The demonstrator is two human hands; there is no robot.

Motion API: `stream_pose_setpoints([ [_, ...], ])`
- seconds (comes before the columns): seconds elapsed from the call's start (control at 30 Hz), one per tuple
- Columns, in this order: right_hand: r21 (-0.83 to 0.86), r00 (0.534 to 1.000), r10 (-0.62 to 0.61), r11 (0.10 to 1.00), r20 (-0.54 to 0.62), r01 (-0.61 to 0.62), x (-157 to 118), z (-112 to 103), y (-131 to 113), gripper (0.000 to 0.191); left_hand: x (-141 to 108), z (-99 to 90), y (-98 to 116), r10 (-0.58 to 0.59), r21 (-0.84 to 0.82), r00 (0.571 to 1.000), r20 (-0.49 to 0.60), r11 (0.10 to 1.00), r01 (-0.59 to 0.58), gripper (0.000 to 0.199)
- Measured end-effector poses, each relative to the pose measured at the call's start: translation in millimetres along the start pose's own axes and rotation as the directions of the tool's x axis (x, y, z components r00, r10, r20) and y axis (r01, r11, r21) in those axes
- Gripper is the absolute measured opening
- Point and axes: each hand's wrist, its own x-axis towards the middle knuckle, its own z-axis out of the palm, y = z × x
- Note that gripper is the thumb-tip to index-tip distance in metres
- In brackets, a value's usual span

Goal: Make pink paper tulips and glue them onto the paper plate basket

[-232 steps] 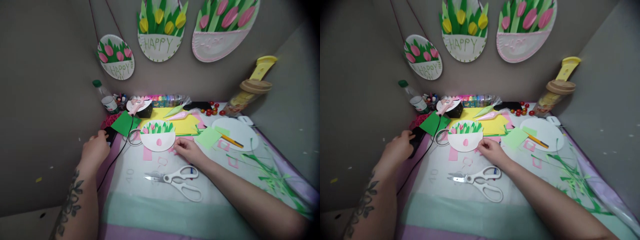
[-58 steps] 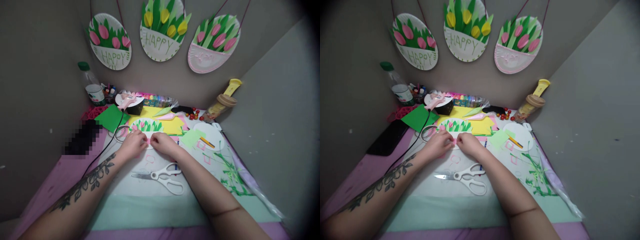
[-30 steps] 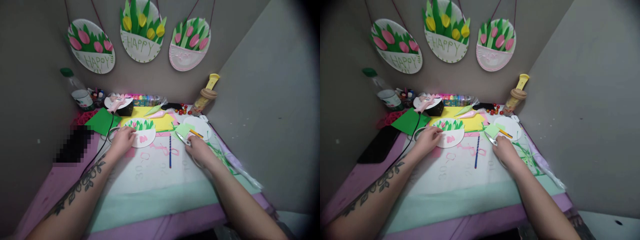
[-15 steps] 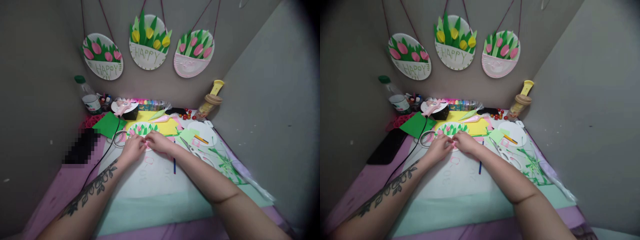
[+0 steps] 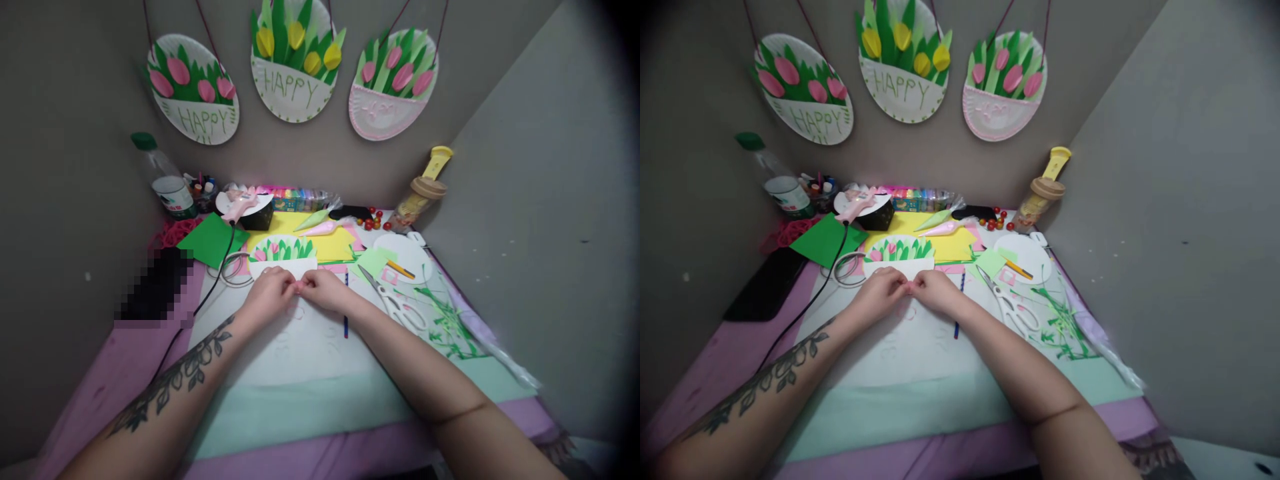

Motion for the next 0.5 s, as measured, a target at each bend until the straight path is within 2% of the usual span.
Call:
stream_pose_setpoints([
  [0.1,0.16,1.0,0.009,0.987,-0.008,-0.008,-5,-6,4,0.024,0,-3.1,4,-0.054,-0.173,0.996,0.068,0.983,0.065,0.021],
  [0.17,0.182,1.0,0.005,0.983,-0.03,0.0,-11,-9,5,0.024,-1,-8.9,6,-0.113,-0.229,0.987,0.11,0.964,0.136,0.022],
  [0.23,0.1,0.996,-0.03,0.994,-0.089,0.039,-22,-8,3,0.022,-3,-17.0,5,-0.171,-0.259,0.982,0.082,0.948,0.186,0.021],
  [0.3,-0.052,0.978,-0.157,0.987,-0.14,0.151,-38,-1,-3,0.022,-5,-24.8,2,-0.237,-0.32,0.972,-0.003,0.921,0.223,0.021],
  [0.37,-0.188,0.928,-0.365,0.919,-0.071,0.347,-55,12,-11,0.025,-9,-29.3,1,-0.313,-0.407,0.946,-0.088,0.878,0.252,0.021],
  [0.4,-0.229,0.889,-0.458,0.862,0.028,0.451,-63,19,-15,0.037,-12,-29.8,1,-0.349,-0.448,0.93,-0.117,0.854,0.265,0.021],
  [0.47,-0.289,0.858,-0.495,0.808,0.139,0.513,-75,32,-18,0.064,-18,-27.8,4,-0.403,-0.507,0.905,-0.133,0.813,0.287,0.022],
  [0.5,-0.309,0.854,-0.487,0.796,0.182,0.52,-78,36,-17,0.07,-21,-26.0,6,-0.416,-0.523,0.902,-0.116,0.797,0.3,0.022],
])
